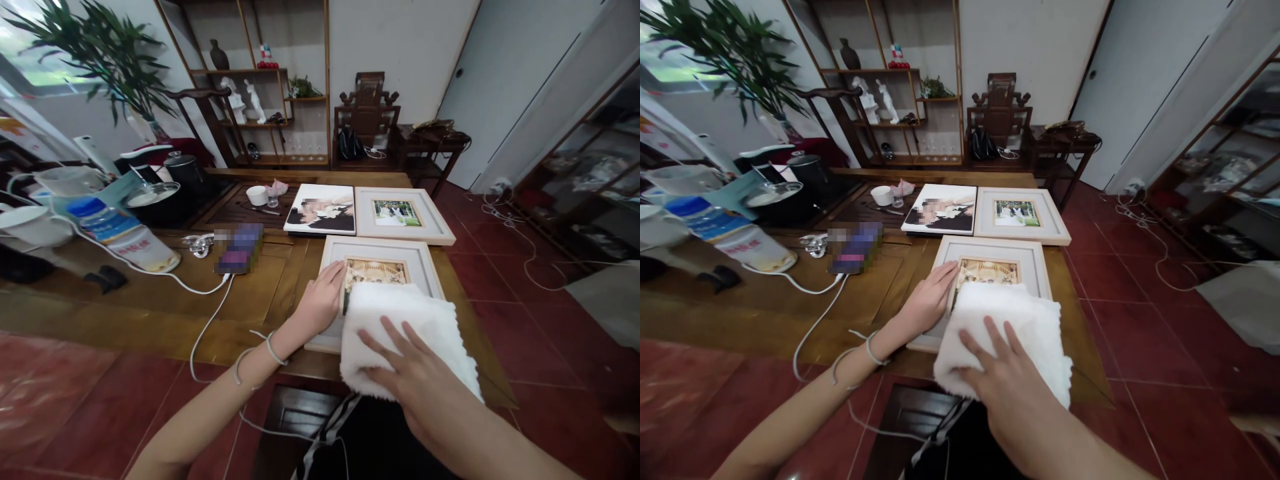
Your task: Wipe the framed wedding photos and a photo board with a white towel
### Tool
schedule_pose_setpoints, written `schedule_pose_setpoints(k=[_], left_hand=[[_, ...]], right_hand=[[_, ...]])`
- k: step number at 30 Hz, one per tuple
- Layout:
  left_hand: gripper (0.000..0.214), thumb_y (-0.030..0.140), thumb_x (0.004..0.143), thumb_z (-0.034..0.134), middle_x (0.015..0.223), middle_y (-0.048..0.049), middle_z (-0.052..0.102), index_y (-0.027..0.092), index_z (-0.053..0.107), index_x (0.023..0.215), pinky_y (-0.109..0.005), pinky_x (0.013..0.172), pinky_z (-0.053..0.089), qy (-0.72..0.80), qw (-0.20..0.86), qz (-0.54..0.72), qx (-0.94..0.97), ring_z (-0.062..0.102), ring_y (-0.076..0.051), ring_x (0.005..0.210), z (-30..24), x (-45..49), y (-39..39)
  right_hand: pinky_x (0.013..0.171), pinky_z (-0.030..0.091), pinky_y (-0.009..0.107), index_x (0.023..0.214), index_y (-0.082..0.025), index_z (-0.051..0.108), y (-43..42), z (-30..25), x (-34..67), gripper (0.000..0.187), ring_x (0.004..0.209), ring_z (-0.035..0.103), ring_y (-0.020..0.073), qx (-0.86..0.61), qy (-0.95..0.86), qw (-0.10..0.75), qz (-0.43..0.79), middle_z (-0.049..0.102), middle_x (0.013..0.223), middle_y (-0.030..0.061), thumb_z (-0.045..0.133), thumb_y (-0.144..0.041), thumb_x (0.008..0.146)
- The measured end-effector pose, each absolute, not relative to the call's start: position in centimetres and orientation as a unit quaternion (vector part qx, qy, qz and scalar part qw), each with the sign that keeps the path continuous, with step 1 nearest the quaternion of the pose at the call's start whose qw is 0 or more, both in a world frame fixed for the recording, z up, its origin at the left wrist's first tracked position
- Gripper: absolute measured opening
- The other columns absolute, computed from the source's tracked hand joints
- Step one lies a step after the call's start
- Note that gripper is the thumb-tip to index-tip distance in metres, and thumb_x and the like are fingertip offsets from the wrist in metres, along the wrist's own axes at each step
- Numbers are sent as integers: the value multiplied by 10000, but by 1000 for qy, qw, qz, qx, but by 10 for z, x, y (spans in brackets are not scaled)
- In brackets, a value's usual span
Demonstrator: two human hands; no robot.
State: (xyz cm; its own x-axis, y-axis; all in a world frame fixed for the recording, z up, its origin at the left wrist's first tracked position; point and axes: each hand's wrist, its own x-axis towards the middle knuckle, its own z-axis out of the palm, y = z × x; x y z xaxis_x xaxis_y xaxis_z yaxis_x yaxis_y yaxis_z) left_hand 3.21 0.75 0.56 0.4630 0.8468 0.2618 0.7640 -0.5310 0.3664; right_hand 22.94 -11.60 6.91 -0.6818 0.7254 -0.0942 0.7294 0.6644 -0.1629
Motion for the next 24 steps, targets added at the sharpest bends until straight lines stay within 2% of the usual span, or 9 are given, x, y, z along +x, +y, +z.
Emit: schedule_pose_setpoints(k=[3,6,10,13,18,24], left_hand=[[473,113,917,341,1468,-117,415,115,417,1383,-412,1104,373,475,98,208,849,363,-230,1365,6,32,7],[492,84,893,348,1459,-127,425,110,420,1379,-423,1101,375,474,97,209,850,365,-232,1364,7,32,6],[503,57,882,326,1444,-134,442,123,432,1370,-441,1101,373,467,108,225,848,371,-230,1363,6,33,6],[454,112,930,312,1436,-151,444,119,420,1371,-448,1118,352,455,120,283,835,376,-230,1360,4,32,7],[454,212,994,261,1477,-170,354,111,278,1437,-448,1158,287,451,133,422,775,328,-222,1385,3,31,8],[447,281,1005,277,1456,-155,394,147,293,1431,-443,1143,306,467,162,435,753,374,-224,1353,2,32,9]], right_hand=[[1101,194,654,1303,-320,541,-117,69,232,782,1415,124,367,398,912,-2,-99,242,1550,-30,472,27,606],[1104,189,644,1321,-293,531,-92,61,238,779,1417,147,343,434,898,-15,-68,299,1532,0,456,41,622],[1087,162,669,1327,-199,536,-33,48,249,705,1405,154,395,496,867,-28,37,310,1526,69,448,37,668],[1053,169,709,1358,-174,501,14,47,248,691,1396,122,443,530,843,-39,85,268,1543,72,442,28,700],[1000,153,776,1355,-213,507,50,53,216,651,1391,75,475,525,848,-19,78,252,1551,45,455,3,744],[995,188,777,1328,-226,542,2,57,186,631,1381,94,495,454,890,37,11,239,1556,34,497,-19,734]])
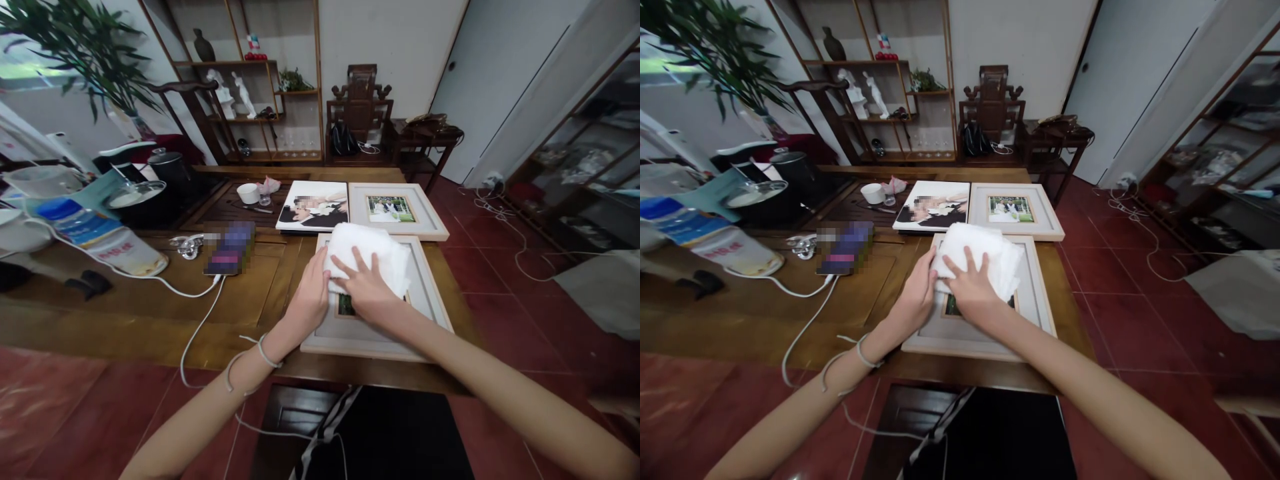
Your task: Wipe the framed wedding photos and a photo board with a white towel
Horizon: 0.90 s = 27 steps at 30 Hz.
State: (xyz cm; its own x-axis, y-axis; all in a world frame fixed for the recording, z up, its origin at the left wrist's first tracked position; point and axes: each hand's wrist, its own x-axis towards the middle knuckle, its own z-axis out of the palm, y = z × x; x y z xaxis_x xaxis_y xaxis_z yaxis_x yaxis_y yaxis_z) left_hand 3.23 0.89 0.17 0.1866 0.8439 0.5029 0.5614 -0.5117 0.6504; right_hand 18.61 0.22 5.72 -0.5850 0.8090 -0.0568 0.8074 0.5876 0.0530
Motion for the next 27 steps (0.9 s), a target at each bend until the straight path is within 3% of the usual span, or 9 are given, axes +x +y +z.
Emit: schedule_pose_setpoints(k=[4,8,16,18,20,22,24,27], left_hand=[[413,254,1001,275,1385,-165,472,118,377,1377,-455,1118,349,464,136,409,774,418,-230,1318,4,32,8],[359,211,980,338,1361,-171,504,105,479,1293,-456,1118,362,453,108,381,799,436,-246,1315,5,33,6],[342,177,940,435,1347,-118,553,152,531,1268,-465,1068,432,453,128,306,828,452,-242,1316,2,33,6],[339,168,937,436,1347,-118,555,146,542,1258,-468,1066,433,453,126,299,831,440,-243,1326,2,33,6],[338,163,936,434,1348,-119,555,142,544,1256,-472,1064,435,453,123,300,831,438,-243,1327,2,33,7],[345,161,936,433,1347,-118,556,144,537,1264,-477,1063,435,450,121,303,831,441,-243,1325,0,34,7],[354,160,935,432,1346,-118,556,146,527,1276,-485,1060,435,447,121,309,831,446,-245,1320,-2,34,7],[354,157,934,432,1339,-131,557,139,525,1275,-499,1051,439,444,119,327,826,451,-255,1314,-6,34,9]], right_hand=[[1015,178,758,1301,-248,569,-45,61,200,605,1388,116,469,417,907,38,-33,244,1555,26,482,-33,742],[1025,172,751,1289,-261,579,-77,67,232,701,1396,111,448,413,905,58,-80,245,1548,11,489,4,647],[1093,233,634,1007,-283,719,-79,82,306,652,1394,246,312,479,874,17,-77,482,1413,-49,382,37,550],[1057,329,602,1018,-258,715,-66,86,320,621,1338,369,329,514,855,-15,-64,511,1395,-2,385,26,575],[938,462,566,1128,-214,677,-46,91,325,608,1184,545,355,580,811,-71,-35,582,1319,86,396,5,636],[817,527,521,1242,-158,608,-22,96,318,601,1024,637,356,634,760,-144,13,645,1201,151,412,-18,690],[840,515,499,1270,-120,578,0,97,300,597,1091,598,357,627,750,-201,62,638,1190,178,427,-11,703],[1039,368,493,1224,-131,607,25,89,257,586,1353,346,315,530,820,-196,93,558,1322,162,438,29,686]])
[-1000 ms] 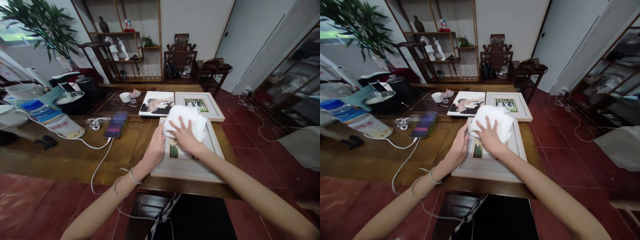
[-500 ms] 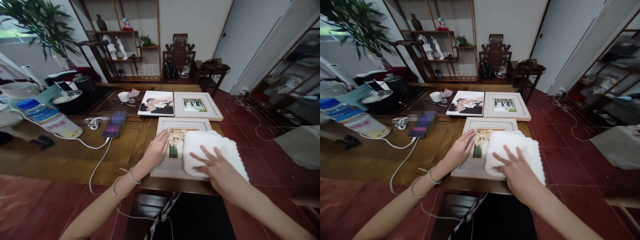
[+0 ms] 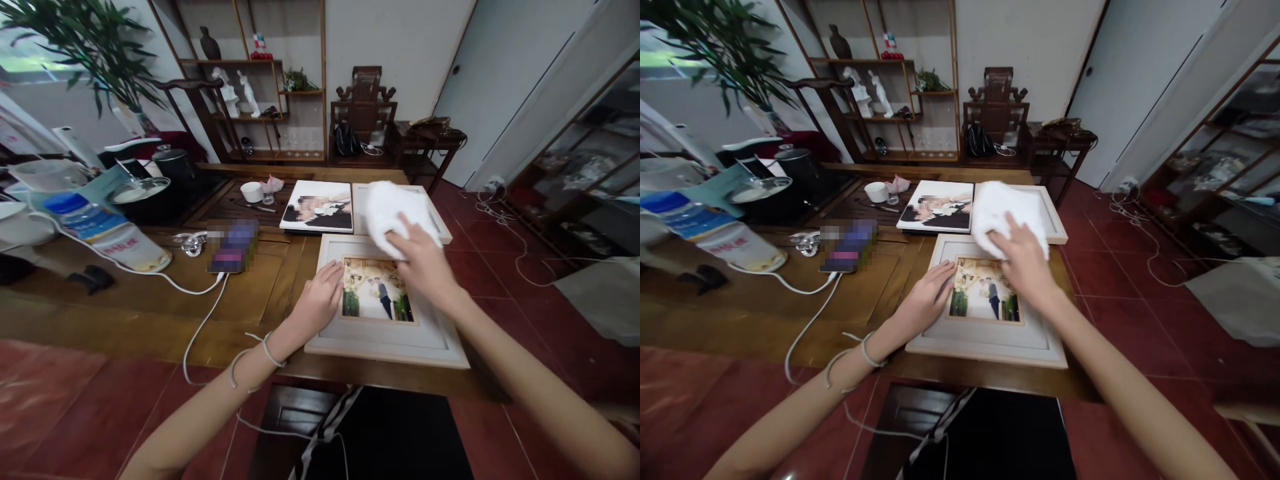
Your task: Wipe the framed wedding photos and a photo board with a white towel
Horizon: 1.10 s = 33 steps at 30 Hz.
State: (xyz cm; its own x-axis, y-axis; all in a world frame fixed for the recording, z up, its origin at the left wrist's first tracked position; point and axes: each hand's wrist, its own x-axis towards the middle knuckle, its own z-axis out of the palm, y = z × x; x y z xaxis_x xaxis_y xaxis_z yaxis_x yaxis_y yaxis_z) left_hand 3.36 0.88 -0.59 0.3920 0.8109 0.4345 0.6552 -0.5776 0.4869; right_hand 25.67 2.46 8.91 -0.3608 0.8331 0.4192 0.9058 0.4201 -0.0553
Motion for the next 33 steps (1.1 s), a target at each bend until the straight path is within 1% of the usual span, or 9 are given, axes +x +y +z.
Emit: schedule_pose_setpoints(k=[2,4,11,15,18,22,26,29,33], left_hand=[[346,158,932,437,1331,-143,558,139,533,1264,-506,1042,443,439,118,339,824,455,-263,1308,-8,33,10],[330,162,931,442,1309,-147,570,150,548,1243,-503,1034,449,429,124,340,828,472,-263,1290,-8,33,11],[342,172,933,452,1335,-142,556,147,538,1264,-503,1049,438,440,131,344,819,464,-257,1301,-9,33,11],[329,170,929,464,1327,-135,568,142,555,1244,-505,1052,433,444,134,344,817,475,-256,1293,-10,34,10],[334,174,931,463,1322,-137,572,147,549,1252,-508,1049,434,442,134,350,815,479,-254,1290,-10,34,10],[338,180,931,461,1325,-142,567,150,543,1257,-513,1040,443,445,131,359,810,490,-254,1281,-10,34,10],[341,179,928,464,1333,-140,561,152,544,1259,-501,1050,437,450,127,345,814,491,-258,1281,-9,34,10],[343,179,927,465,1337,-140,559,155,546,1259,-493,1061,427,453,123,337,816,490,-257,1282,-7,34,9],[349,182,930,456,1341,-142,555,153,538,1268,-492,1064,422,450,120,332,820,478,-254,1293,-5,33,9]], right_hand=[[1101,267,483,1240,-155,593,33,78,229,596,1395,269,271,-468,-869,140,-79,582,1304,136,444,44,698],[1112,234,461,1276,-161,561,37,67,210,608,1390,285,245,-432,-896,85,-60,628,1242,127,446,53,719],[1079,275,456,1234,-168,591,31,65,235,607,1348,367,258,-461,-884,14,-80,675,1150,136,465,67,689],[1060,317,474,1169,-152,643,24,80,281,600,1234,508,282,-527,-843,-26,-102,609,1251,179,438,79,654],[1031,365,492,1139,-146,667,16,86,307,615,1140,582,297,-555,-825,-36,-100,564,1305,191,403,91,637],[1017,404,493,1149,-135,662,-13,85,307,671,1174,556,305,-523,-849,-31,-62,579,1292,178,400,80,570],[915,500,459,1097,-170,683,-65,90,287,654,1084,612,300,-516,-855,-48,-25,680,1118,143,409,44,542],[899,515,441,1067,-240,691,-100,97,281,655,1106,605,291,-489,-871,-44,37,721,1023,91,407,13,534],[854,539,409,1212,-308,619,-113,98,292,728,1101,617,272,-504,-860,-36,73,645,1228,59,391,-3,591]])
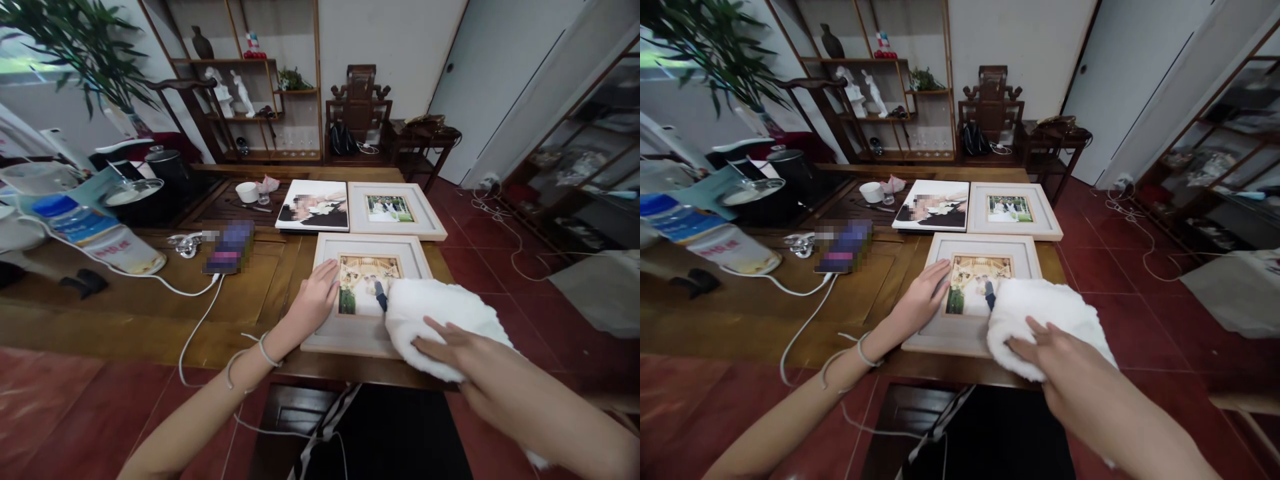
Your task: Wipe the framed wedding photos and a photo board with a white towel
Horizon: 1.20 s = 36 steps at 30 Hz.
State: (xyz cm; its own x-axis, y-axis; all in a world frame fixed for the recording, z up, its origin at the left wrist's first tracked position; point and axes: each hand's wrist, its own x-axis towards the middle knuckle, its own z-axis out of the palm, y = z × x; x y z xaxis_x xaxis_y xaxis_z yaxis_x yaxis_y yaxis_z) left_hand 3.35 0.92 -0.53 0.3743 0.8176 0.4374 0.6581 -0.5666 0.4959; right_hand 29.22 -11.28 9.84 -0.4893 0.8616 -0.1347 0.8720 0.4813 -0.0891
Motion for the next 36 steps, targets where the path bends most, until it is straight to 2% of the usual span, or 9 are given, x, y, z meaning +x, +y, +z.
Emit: schedule_pose_setpoints(k=[3,5,10,14,18,24,28,32,36], left_hand=[[359,178,928,453,1349,-144,547,143,531,1277,-502,1065,415,450,128,319,824,462,-255,1305,-5,33,10],[364,178,928,451,1350,-150,545,136,529,1281,-509,1063,414,449,133,316,825,455,-256,1311,-5,33,11],[363,189,932,447,1350,-146,546,154,532,1283,-516,1061,414,439,136,323,827,449,-252,1317,-7,32,12],[352,199,933,456,1328,-149,563,158,541,1272,-514,1053,425,438,133,339,822,467,-250,1303,-10,31,13],[349,195,934,457,1329,-155,562,150,544,1268,-520,1050,429,438,129,345,820,477,-255,1293,-12,32,13],[360,186,935,452,1355,-143,542,153,526,1286,-492,1063,423,447,120,334,821,471,-251,1298,-9,32,10],[363,182,935,445,1354,-143,543,146,521,1288,-496,1067,416,447,116,324,826,469,-252,1299,-8,32,9],[371,182,930,448,1352,-152,541,136,518,1292,-492,1065,420,441,117,315,832,461,-252,1304,-8,32,11],[366,199,942,434,1355,-156,535,122,516,1290,-493,1068,413,445,129,309,831,448,-255,1312,-7,32,11]], right_hand=[[878,524,418,1333,-286,520,-88,86,302,757,1178,563,293,541,840,31,-36,515,1389,85,390,-5,643],[919,494,436,1372,-221,475,-60,76,304,744,1254,488,317,560,829,11,-1,457,1431,130,387,4,668],[1039,343,522,1362,-55,435,18,59,296,674,1372,294,354,579,809,-49,94,471,1392,227,412,13,692],[1076,251,566,1331,-113,497,36,55,282,672,1379,283,341,558,823,-32,103,461,1422,173,427,14,675],[1084,200,611,1283,-128,563,-4,56,267,652,1383,266,356,515,855,-3,63,400,1465,165,417,24,666],[1100,238,601,1339,-261,518,-103,76,253,766,1406,210,321,442,890,30,-107,336,1514,66,432,17,630],[1130,231,553,1361,-300,480,-125,85,244,812,1424,159,273,401,902,21,-158,283,1539,11,424,23,618],[1127,210,564,1374,-240,468,-90,71,239,786,1426,148,288,421,898,6,-128,301,1534,62,435,19,633],[1119,179,580,1375,-159,466,-25,52,248,751,1423,144,320,465,885,-33,-3,250,1544,137,444,36,651]])
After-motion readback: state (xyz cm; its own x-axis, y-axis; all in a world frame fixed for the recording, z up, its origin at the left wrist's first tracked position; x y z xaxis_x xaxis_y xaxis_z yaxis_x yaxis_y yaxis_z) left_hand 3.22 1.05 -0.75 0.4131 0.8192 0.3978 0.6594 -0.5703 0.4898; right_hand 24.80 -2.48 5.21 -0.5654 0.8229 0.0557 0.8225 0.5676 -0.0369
